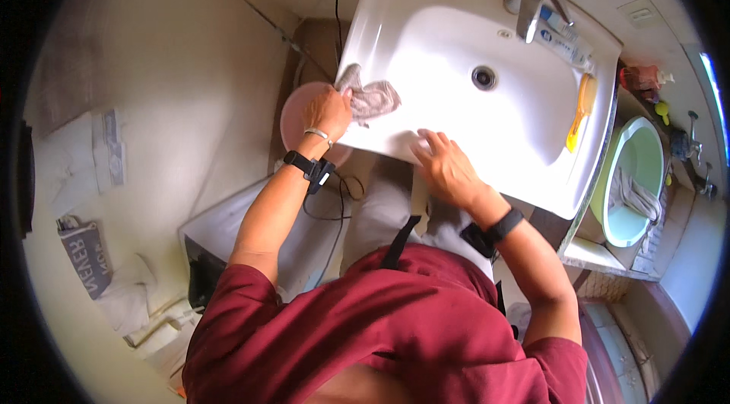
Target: The person wrings out a cloth in a washbasin, wipes the surface of a sink and the surrounding counter, and then cleans a mirror with the cloth while holding a cup and toothbrush.
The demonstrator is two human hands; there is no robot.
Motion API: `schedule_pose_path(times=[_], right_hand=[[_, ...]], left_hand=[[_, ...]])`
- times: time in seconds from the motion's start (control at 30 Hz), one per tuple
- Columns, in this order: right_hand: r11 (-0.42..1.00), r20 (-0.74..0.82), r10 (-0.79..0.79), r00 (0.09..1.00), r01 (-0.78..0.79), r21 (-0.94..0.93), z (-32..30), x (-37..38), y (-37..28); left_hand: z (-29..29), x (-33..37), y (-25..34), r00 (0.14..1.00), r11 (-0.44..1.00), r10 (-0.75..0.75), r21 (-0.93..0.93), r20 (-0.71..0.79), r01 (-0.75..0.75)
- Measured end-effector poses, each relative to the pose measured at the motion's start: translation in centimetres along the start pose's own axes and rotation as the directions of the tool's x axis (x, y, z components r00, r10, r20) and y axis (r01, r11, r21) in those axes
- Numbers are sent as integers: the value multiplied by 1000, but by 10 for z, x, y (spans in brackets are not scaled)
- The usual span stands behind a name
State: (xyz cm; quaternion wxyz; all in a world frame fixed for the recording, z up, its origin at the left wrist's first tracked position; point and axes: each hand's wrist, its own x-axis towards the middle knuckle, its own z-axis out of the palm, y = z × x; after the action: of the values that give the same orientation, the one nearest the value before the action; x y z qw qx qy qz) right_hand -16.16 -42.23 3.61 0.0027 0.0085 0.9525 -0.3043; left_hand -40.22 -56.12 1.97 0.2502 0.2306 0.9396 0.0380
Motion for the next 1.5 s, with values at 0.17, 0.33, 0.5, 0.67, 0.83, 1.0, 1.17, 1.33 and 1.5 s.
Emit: schedule_pose_path(times=[0.17,0.33,0.5,0.67,0.83,1.0,1.17,1.33,1.5], right_hand=[[980,-20,183,983,-184,-74,-4,-31,14],[890,79,456,887,-452,-60,0,-41,20],[881,-35,468,883,-469,-56,7,-45,20],[900,-75,428,901,-432,-62,6,-52,28],[930,-114,347,931,-358,-89,0,-48,30],[945,-157,287,945,-306,-114,9,-51,29],[949,-238,237,942,-277,-152,14,-57,30],[962,-324,178,929,-234,-142,14,-62,30],[964,-366,182,913,-238,-116,27,-69,41]], left_hand=[[-34,77,29,989,987,145,72,-38,-142],[-40,228,65,851,804,520,292,80,-518],[-65,300,91,624,490,773,521,110,-699],[-61,302,110,758,726,652,288,0,-624],[-61,276,92,878,877,458,-86,-138,-472],[-47,196,71,911,931,356,-10,-211,-366],[-25,92,39,973,982,176,99,-151,-162],[5,-11,3,987,990,-12,136,-158,34],[50,-41,-21,943,988,-153,-62,-297,141]])
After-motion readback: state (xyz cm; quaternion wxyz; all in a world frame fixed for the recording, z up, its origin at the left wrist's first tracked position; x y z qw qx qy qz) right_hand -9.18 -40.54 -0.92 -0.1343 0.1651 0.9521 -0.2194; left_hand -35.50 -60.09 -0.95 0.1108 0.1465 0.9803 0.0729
